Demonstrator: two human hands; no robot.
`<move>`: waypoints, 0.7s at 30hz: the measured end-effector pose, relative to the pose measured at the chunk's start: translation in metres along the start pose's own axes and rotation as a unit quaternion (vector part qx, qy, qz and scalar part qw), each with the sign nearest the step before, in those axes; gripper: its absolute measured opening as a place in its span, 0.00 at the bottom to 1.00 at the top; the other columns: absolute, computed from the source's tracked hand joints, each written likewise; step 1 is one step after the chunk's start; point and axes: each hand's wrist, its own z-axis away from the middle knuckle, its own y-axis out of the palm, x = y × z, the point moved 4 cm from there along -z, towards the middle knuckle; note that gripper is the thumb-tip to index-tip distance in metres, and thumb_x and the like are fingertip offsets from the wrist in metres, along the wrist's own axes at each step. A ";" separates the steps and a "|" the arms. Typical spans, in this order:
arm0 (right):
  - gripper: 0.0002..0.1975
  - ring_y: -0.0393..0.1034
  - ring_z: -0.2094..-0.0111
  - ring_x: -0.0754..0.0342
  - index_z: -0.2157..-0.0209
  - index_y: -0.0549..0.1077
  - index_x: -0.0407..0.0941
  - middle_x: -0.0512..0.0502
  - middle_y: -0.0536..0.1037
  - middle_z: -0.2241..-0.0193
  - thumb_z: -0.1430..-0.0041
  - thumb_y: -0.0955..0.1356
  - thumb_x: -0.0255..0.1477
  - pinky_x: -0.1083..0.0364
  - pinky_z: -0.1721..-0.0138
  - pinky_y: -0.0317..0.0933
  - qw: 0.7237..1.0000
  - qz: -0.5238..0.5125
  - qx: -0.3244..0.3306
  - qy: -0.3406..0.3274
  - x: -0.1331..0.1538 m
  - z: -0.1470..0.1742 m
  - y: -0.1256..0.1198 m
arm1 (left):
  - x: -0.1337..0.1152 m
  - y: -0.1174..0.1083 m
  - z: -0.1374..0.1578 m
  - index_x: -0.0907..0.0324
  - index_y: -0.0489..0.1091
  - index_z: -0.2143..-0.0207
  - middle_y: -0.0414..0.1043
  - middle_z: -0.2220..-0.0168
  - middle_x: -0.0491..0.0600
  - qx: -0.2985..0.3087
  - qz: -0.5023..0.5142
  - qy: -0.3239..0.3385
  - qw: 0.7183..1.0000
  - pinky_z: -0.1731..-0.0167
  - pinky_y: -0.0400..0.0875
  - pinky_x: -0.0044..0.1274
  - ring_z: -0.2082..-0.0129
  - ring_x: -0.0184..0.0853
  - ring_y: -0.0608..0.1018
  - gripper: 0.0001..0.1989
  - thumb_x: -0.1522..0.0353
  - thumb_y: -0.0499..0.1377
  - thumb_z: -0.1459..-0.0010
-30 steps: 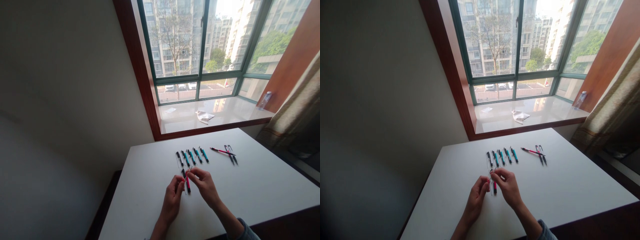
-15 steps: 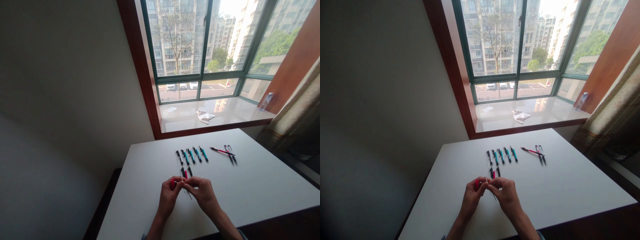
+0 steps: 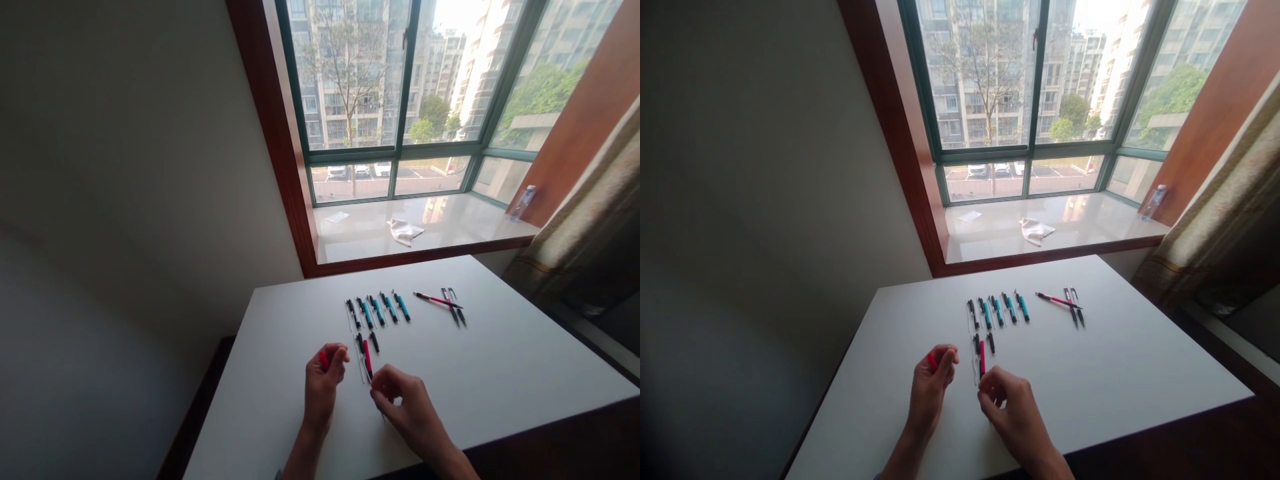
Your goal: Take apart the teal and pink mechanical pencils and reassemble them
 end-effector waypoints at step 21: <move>0.05 0.69 0.77 0.53 0.70 0.74 0.47 0.51 0.76 0.78 0.40 0.67 0.28 0.56 0.73 0.59 0.987 0.155 -0.047 -0.006 -0.014 -0.045 -0.003 | 0.004 -0.004 0.000 0.63 0.75 0.68 0.65 0.74 0.43 0.012 -0.023 -0.022 0.999 0.78 0.54 0.18 0.79 0.23 0.58 0.17 0.56 0.69 0.46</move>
